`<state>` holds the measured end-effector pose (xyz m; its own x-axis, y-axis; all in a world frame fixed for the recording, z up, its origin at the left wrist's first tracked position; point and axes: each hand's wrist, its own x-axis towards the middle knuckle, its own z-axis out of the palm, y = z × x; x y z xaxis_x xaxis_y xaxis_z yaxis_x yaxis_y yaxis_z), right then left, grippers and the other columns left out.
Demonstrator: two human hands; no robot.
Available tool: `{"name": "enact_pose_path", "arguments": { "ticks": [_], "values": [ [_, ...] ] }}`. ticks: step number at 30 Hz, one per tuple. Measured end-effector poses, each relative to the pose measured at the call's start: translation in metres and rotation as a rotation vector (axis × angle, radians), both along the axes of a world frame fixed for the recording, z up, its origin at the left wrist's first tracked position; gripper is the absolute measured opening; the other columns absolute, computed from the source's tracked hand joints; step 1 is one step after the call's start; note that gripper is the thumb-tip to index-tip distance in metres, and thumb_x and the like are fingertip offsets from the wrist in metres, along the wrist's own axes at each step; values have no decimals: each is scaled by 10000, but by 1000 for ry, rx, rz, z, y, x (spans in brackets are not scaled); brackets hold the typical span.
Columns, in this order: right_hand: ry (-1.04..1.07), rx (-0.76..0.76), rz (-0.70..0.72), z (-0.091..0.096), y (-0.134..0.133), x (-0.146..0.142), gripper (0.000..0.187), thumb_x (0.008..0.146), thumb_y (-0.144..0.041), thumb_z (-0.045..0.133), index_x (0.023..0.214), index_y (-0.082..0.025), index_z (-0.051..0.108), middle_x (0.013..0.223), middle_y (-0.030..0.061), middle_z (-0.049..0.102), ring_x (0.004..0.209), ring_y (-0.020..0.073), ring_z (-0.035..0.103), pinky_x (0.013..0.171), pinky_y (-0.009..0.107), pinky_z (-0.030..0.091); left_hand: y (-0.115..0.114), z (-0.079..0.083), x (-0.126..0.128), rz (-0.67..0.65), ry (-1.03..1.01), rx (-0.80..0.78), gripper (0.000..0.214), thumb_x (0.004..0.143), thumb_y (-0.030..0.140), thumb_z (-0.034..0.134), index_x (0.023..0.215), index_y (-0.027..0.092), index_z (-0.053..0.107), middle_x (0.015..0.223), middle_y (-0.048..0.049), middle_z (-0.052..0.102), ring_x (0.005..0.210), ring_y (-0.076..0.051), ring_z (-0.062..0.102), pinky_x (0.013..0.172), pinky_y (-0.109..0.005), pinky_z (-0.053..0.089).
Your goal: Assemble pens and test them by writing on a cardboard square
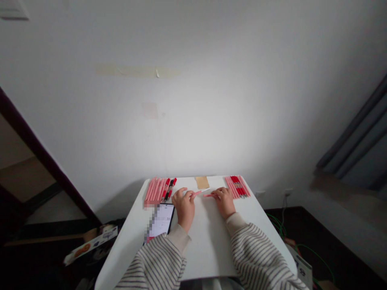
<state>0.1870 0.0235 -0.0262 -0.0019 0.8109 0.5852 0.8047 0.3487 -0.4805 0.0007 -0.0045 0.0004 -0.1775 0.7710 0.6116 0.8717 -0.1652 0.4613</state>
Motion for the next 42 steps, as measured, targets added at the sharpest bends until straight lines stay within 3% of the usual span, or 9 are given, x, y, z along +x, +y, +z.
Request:
{"name": "enact_pose_path", "arguments": {
  "ticks": [10,19,42],
  "values": [
    [47,202,-70,4,2,7,220,910,-305,508,895,-220,710,872,60,633,897,217,450,820,346,364,-2,5,1,41,-12,-28,183,844,275,518,856,228,695,1088,-75,594,1056,-251,491,942,-444,350],
    [38,221,-180,5,1,9,229,908,-302,499,893,-216,711,874,75,631,894,236,432,817,363,350,-1,4,1,38,-16,-24,170,836,263,532,855,239,699,1085,-72,589,1051,-245,483,935,-437,349],
    [12,267,-37,6,-1,0,133,865,-251,587,884,-257,718,901,59,622,922,223,443,795,348,381,-3,2,2,-4,19,5,159,832,292,547,852,291,705,1093,-57,572,1077,-247,462,940,-437,337]
  ]
}}
